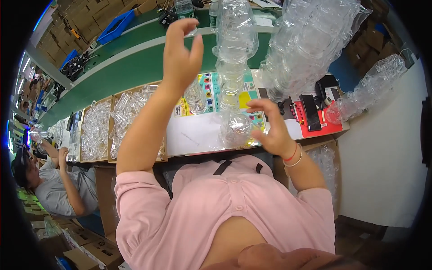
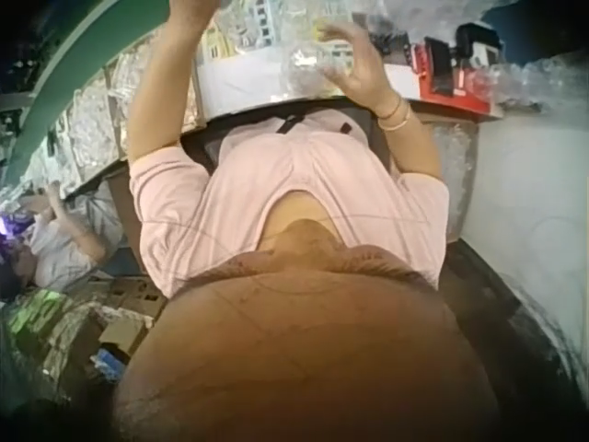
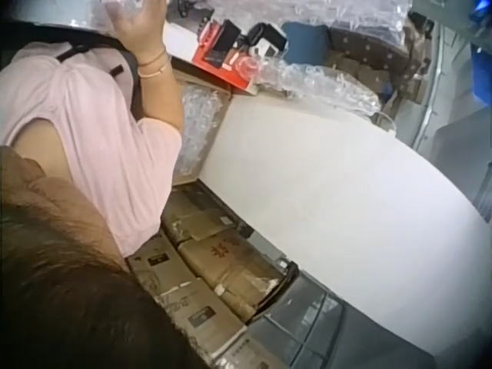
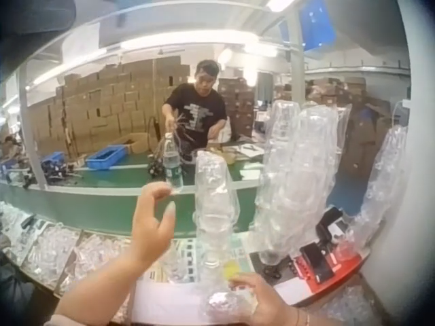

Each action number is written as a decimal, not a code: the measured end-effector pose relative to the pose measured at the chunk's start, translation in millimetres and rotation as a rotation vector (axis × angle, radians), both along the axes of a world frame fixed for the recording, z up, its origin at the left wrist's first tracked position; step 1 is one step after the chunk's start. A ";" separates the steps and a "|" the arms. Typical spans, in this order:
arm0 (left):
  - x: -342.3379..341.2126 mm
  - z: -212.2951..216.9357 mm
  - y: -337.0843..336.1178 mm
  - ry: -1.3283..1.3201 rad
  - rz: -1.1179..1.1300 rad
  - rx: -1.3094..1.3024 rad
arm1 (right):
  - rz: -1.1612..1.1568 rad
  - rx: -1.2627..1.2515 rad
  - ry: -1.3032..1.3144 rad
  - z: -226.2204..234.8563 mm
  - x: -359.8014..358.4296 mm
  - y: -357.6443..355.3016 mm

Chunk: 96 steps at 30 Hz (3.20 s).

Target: Removing plastic bottles from bags, inspecting them, and stacking them for packaging on an assembly line.

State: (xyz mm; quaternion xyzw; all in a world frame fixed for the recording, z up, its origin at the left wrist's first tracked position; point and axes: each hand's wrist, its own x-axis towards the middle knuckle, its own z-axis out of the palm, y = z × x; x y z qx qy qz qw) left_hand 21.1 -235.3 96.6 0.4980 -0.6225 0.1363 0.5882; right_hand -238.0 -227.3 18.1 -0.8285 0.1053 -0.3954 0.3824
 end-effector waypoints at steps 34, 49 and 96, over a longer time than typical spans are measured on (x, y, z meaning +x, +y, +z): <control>-71.6 -159.9 142.7 0.994 -1.055 0.777 | -0.300 -0.144 -0.507 52.0 42.1 13.0; -55.0 -187.8 177.9 0.603 -0.782 1.059 | -0.612 -0.599 -0.368 182.3 129.3 -142.9; 0.4 -81.7 84.6 0.423 0.223 0.153 | -0.566 -0.916 -0.232 165.5 106.8 -123.4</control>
